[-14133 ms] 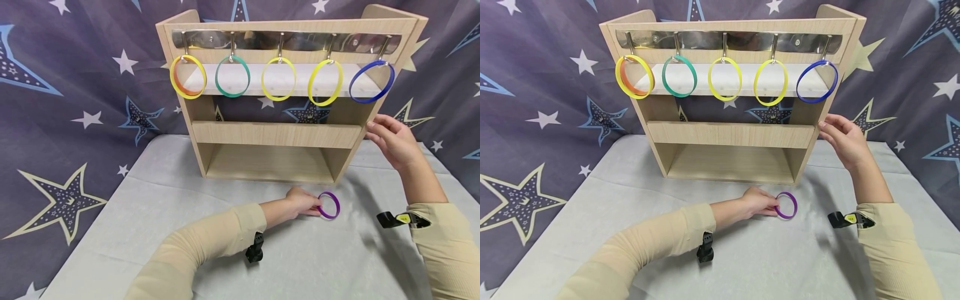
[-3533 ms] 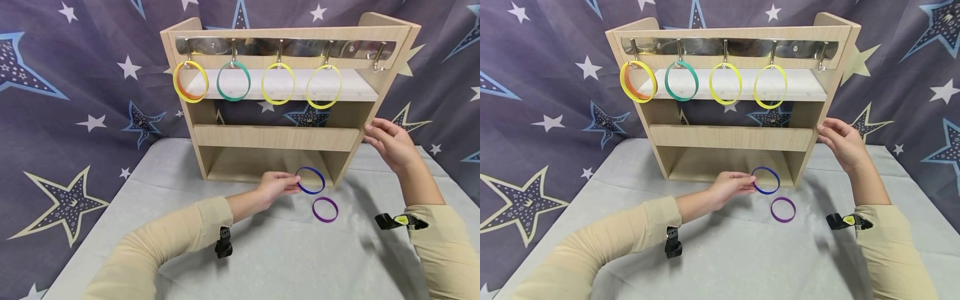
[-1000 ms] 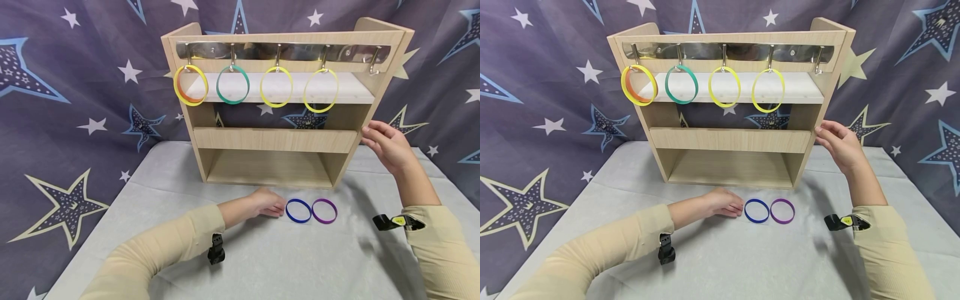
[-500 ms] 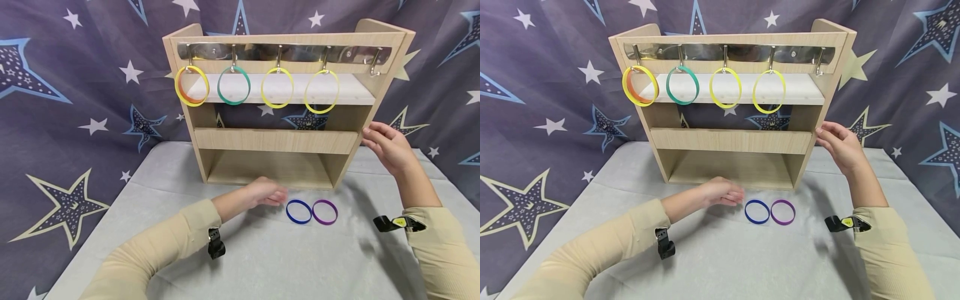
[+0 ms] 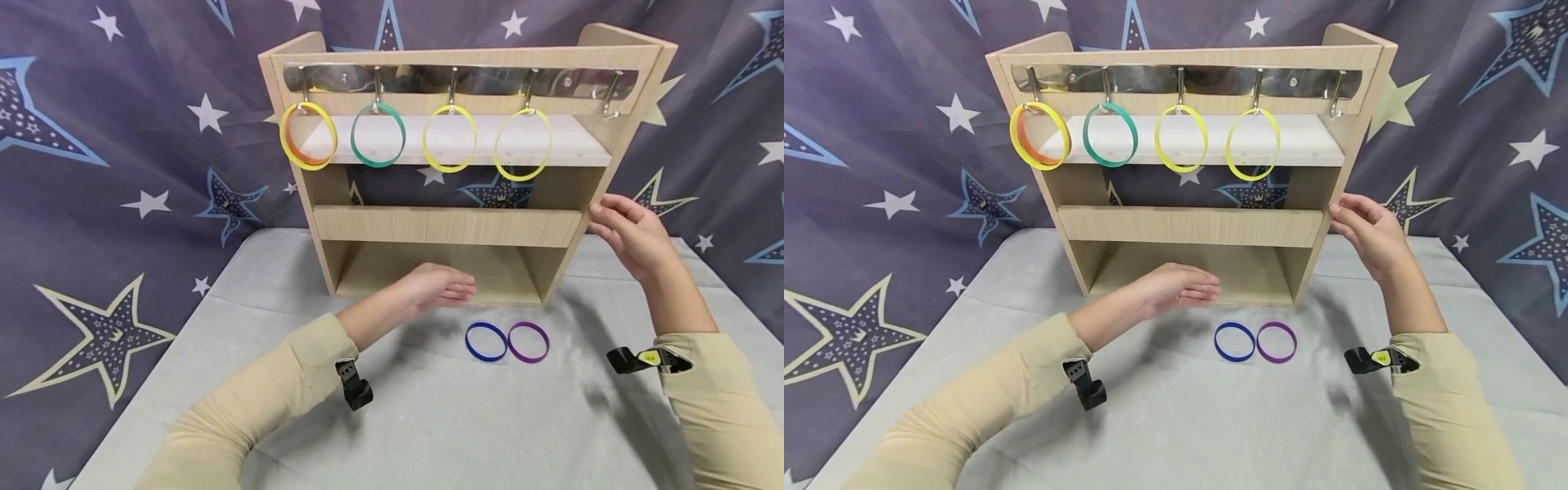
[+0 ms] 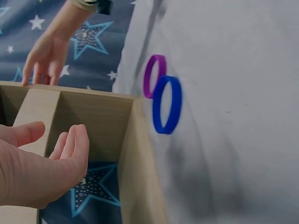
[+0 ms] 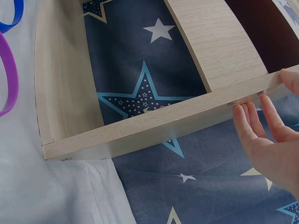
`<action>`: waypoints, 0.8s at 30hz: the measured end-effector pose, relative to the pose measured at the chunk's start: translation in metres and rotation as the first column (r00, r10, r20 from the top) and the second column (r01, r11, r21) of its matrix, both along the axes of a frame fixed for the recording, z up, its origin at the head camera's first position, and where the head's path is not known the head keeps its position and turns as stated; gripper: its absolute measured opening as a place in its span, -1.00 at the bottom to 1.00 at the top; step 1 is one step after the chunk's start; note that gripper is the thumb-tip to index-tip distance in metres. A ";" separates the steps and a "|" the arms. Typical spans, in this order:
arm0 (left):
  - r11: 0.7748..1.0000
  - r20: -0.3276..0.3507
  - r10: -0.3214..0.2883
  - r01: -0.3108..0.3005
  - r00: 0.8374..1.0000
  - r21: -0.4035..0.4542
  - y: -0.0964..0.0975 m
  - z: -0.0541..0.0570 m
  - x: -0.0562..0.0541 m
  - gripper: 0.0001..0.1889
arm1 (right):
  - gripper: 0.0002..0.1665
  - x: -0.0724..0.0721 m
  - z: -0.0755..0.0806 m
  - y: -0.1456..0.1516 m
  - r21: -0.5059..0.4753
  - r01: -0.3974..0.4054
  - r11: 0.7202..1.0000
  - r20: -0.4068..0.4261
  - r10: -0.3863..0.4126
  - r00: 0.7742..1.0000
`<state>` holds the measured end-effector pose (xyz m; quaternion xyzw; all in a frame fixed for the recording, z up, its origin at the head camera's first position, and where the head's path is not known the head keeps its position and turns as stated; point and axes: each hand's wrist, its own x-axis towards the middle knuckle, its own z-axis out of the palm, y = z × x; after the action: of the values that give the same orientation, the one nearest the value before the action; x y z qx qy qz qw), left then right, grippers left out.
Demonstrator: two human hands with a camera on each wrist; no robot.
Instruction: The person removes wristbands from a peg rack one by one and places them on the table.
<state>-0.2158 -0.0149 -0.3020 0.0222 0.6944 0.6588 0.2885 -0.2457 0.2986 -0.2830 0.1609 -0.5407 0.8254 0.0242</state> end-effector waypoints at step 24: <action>0.969 -0.120 0.085 -0.054 0.989 0.242 0.026 0.053 -0.012 -0.61 | -0.74 0.000 0.001 -0.001 0.018 -0.002 1.000 0.008 0.001 1.000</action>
<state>-0.2276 0.0115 -0.2487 0.0749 0.6281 0.7442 0.2147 -0.2456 0.2979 -0.2823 0.1583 -0.5482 0.8210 0.0200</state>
